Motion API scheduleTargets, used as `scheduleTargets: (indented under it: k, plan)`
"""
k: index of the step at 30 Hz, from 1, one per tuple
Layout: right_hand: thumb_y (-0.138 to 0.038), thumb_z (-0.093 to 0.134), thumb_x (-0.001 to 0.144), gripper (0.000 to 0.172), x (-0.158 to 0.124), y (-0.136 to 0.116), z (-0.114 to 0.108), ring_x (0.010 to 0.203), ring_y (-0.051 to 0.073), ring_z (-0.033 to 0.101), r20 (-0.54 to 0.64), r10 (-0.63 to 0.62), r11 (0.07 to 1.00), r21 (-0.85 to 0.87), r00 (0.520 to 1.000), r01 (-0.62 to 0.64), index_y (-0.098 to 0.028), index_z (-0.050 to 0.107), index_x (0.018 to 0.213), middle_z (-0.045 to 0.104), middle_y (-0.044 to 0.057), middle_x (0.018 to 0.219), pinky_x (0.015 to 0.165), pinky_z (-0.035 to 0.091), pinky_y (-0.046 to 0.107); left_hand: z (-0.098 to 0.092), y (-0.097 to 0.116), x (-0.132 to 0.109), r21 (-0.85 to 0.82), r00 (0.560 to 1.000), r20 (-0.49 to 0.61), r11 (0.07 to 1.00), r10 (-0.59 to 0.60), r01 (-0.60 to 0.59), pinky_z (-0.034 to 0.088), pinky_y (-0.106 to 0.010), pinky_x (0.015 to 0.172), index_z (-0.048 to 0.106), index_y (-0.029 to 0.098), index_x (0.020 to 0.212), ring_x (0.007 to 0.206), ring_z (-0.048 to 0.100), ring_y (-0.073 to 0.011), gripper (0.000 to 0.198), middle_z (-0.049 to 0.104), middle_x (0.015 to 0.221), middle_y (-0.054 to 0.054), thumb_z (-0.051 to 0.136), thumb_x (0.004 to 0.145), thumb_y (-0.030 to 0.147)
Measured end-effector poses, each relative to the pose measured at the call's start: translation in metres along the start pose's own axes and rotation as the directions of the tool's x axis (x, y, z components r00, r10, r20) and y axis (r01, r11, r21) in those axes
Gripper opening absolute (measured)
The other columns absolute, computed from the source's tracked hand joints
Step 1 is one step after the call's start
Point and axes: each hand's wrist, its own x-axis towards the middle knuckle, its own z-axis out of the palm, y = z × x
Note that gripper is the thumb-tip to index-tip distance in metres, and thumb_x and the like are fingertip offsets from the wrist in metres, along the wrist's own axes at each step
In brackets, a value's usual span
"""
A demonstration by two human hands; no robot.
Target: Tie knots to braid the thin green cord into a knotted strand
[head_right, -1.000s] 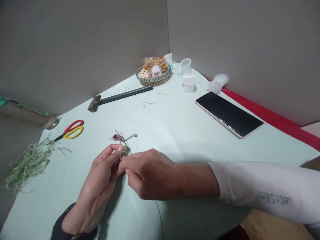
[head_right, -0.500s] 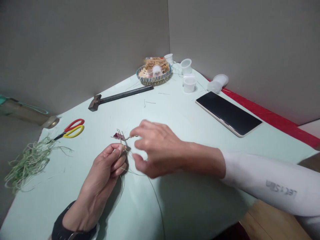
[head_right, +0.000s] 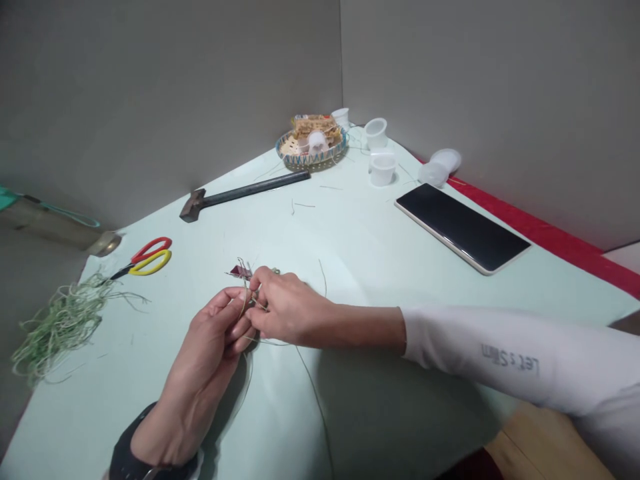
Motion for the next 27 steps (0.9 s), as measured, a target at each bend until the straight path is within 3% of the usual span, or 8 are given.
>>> scheduleTargets:
  k: [5,10,21,27]
  plan:
    - [-0.025,0.044,0.086,0.008,-0.004,-0.001,-0.005,0.057,0.009,0.049,0.001,0.066,0.995,0.077,0.998,-0.065,-0.019,0.049,0.089,0.059,-0.002,0.067,0.053,0.033,0.022,-0.001,-0.001,0.001,0.0,1.0,-0.01,1.0,0.003,-0.003,0.03,-0.015,0.032,0.058,0.013,0.085,0.038,0.036,-0.0025,0.012,0.05,0.062,0.008,0.058,0.089,0.024]
    - [-0.024,0.043,0.089,0.011,-0.006,-0.004,-0.008,0.052,0.007,0.039,0.024,0.075,0.988,0.137,0.997,-0.078,-0.019,0.047,0.08,0.051,-0.005,0.06,0.054,0.028,0.023,0.001,-0.001,0.0,0.007,1.0,-0.018,1.0,0.002,-0.002,0.03,-0.015,0.032,0.057,0.013,0.082,0.037,0.036,-0.0026,0.013,0.048,0.06,0.008,0.058,0.089,0.024]
    - [-0.024,0.045,0.088,0.013,-0.003,-0.001,-0.008,0.051,0.006,0.038,0.02,0.104,0.939,0.329,0.994,-0.105,-0.018,0.047,0.077,0.052,-0.004,0.06,0.05,0.027,0.022,0.001,0.0,-0.001,0.022,1.0,-0.03,1.0,0.003,-0.003,0.031,-0.015,0.032,0.058,0.013,0.085,0.038,0.037,-0.0027,0.012,0.05,0.062,0.007,0.057,0.089,0.025]
    - [-0.03,0.045,0.089,0.014,-0.001,0.002,-0.014,0.041,0.003,0.027,0.173,0.137,0.841,0.5,0.975,-0.207,-0.019,0.045,0.081,0.047,-0.006,0.061,0.038,0.02,0.019,0.002,0.0,0.001,0.037,0.999,-0.041,0.999,0.008,-0.006,0.031,-0.015,0.032,0.058,0.013,0.085,0.038,0.038,-0.0028,0.013,0.051,0.062,0.007,0.057,0.09,0.026]
